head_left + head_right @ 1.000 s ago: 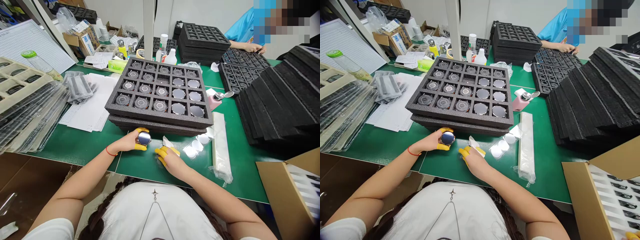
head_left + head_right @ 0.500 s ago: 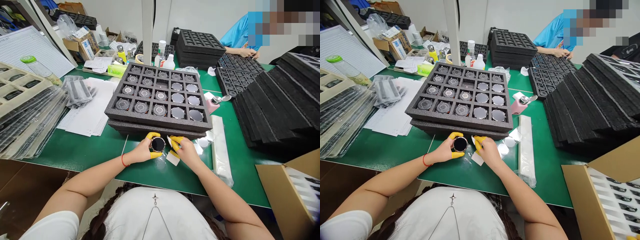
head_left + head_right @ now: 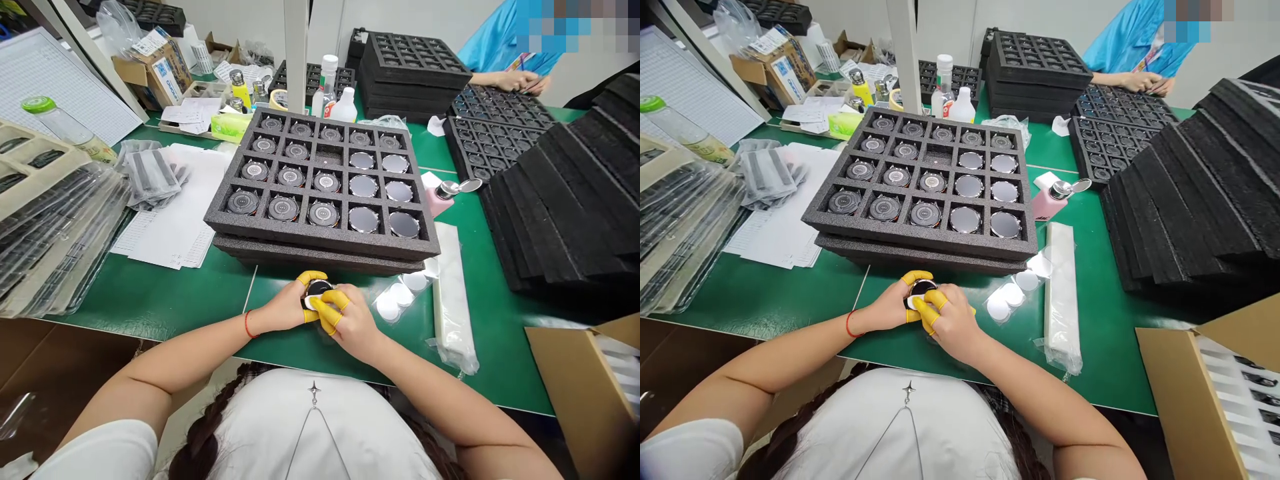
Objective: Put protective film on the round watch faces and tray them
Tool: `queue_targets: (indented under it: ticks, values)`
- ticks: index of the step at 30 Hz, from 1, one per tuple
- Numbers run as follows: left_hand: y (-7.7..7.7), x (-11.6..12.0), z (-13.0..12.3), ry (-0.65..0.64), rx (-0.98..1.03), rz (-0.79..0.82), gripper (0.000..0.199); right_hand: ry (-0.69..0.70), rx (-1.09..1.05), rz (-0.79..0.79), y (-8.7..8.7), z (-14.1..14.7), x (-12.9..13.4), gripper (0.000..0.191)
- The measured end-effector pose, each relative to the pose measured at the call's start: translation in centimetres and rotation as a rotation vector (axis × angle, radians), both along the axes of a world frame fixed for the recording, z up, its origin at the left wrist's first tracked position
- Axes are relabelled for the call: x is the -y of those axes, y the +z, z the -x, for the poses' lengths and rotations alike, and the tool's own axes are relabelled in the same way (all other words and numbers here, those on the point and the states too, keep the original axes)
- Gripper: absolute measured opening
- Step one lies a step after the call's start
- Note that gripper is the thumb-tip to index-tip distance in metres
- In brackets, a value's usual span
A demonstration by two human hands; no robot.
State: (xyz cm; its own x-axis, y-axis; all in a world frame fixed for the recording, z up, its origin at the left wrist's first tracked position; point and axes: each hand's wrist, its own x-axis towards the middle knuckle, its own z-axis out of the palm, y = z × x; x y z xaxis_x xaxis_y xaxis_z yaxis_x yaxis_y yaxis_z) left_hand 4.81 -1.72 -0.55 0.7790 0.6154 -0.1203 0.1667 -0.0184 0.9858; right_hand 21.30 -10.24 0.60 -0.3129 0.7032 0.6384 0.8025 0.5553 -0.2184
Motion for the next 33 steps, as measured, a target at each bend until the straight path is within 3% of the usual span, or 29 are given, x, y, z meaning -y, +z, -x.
queue_targets:
  ticks: [8,16,23,33]
  values:
    - [-0.6,0.3,-0.1,-0.025,0.002,-0.024,0.062,-0.169,0.035,0.016,0.1,-0.9,-0.7,0.026]
    - [0.2,0.3,-0.3,-0.055,-0.011,-0.087,0.060,0.051,0.054,0.050,0.4,-0.6,-0.8,0.026]
    - [-0.2,0.2,-0.1,-0.055,0.007,-0.035,0.061,0.210,0.046,0.130,0.7,-2.1,-0.7,0.029]
    - [0.7,0.2,0.1,-0.011,0.019,0.067,0.065,0.203,0.013,0.121,1.2,-4.5,-0.5,0.030]
